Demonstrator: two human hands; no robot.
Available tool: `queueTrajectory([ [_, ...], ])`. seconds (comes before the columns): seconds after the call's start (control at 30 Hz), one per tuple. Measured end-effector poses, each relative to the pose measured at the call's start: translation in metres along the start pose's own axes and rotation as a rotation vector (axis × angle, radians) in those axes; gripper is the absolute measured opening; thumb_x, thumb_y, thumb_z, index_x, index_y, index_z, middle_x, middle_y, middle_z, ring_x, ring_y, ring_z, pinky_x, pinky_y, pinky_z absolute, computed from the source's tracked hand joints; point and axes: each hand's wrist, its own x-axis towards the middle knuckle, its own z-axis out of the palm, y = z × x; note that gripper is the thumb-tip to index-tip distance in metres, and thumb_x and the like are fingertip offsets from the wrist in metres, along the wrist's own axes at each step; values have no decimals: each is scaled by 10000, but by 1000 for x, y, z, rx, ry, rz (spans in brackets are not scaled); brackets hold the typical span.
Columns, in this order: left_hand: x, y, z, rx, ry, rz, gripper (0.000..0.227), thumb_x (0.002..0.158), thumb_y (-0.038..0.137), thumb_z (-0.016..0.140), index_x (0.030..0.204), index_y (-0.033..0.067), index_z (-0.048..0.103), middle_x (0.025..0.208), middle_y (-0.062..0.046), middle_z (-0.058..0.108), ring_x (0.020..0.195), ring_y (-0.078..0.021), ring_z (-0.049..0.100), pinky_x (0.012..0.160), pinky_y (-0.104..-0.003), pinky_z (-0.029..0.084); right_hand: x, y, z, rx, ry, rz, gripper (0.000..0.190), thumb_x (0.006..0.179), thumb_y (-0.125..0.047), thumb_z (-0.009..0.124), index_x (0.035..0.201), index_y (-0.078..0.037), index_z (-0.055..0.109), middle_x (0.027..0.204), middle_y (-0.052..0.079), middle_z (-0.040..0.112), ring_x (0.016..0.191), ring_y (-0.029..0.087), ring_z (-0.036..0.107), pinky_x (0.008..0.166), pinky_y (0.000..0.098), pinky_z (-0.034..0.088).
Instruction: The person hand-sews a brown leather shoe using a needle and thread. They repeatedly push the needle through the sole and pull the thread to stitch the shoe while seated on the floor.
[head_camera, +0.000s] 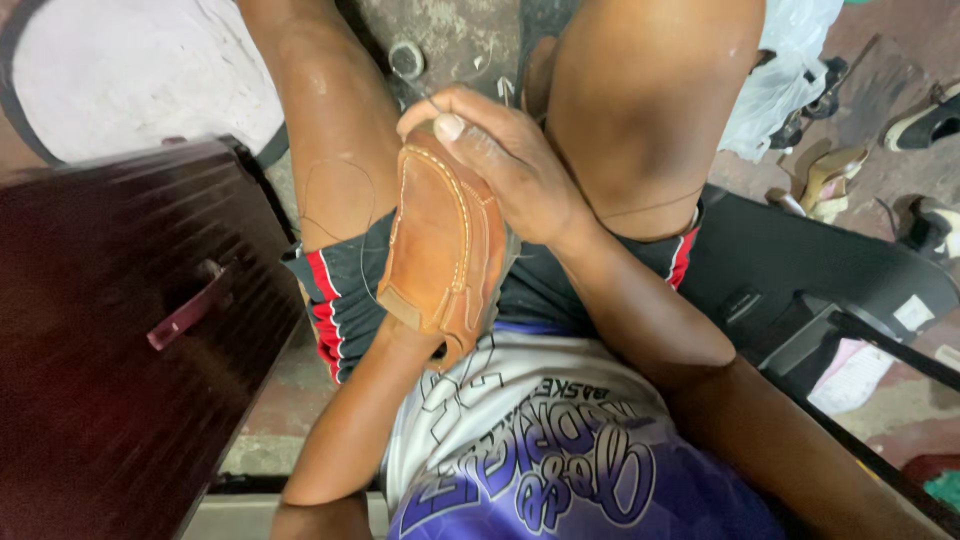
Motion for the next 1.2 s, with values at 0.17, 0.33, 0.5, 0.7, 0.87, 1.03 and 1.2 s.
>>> queueTrajectory([
  [0.17, -4, -1, -2, 33, 11, -14, 314, 903, 157, 652, 1202, 63, 677, 1248, -143, 683, 1239, -332, 607, 1057, -406, 479, -2, 7, 1, -5, 23, -41, 386, 1131, -322, 447, 1283, -28, 646, 1135, 57, 698, 1062, 106, 654, 969, 265, 529],
  [0.33, -14, 6, -20, 17, -38, 56, 306, 903, 158, 652, 1193, 63, 681, 1240, -141, 687, 1234, -328, 612, 1052, -400, 482, -4, 10, 2, -121, 51, 14, 384, 1123, -334, 462, 1270, -42, 663, 1114, 50, 721, 1054, 107, 669, 963, 268, 539],
  [0.5, -32, 3, -31, 17, -43, 72, 299, 904, 160, 652, 1184, 62, 685, 1232, -139, 691, 1228, -324, 616, 1047, -394, 485, 0, 8, 4, -176, 27, -66, 404, 1141, -351, 438, 1269, -26, 641, 1145, 69, 700, 1100, 139, 665, 995, 294, 525],
  [0.7, -25, -13, -14, -35, -84, 106, 289, 904, 161, 651, 1173, 61, 689, 1222, -137, 696, 1222, -319, 621, 1042, -387, 489, -6, 4, -4, -98, 3, -54, 427, 1154, -354, 357, 1269, -21, 598, 1117, 68, 657, 1077, 133, 640, 986, 297, 512],
  [0.87, -31, -18, -11, -50, -94, 101, 282, 904, 163, 651, 1164, 61, 693, 1214, -135, 701, 1216, -315, 625, 1037, -381, 492, 2, 10, 2, 17, 28, -25, 466, 1140, -396, 372, 1304, -26, 602, 1160, 67, 662, 1106, 123, 631, 1007, 284, 509],
  [1.03, -24, -29, -10, -29, -86, 99, 275, 905, 164, 651, 1155, 60, 697, 1206, -134, 705, 1211, -311, 630, 1032, -375, 496, 4, 16, 3, 103, 98, -19, 518, 1140, -440, 422, 1373, -16, 608, 1253, 79, 668, 1182, 135, 632, 1069, 293, 502],
  [1.2, -35, -28, -10, 2, -77, 69, 268, 905, 166, 650, 1146, 59, 701, 1198, -132, 709, 1205, -307, 634, 1027, -369, 499, -5, 19, 0, 30, 96, -55, 475, 1139, -412, 462, 1344, -15, 622, 1201, 55, 679, 1139, 112, 635, 1043, 280, 515],
])
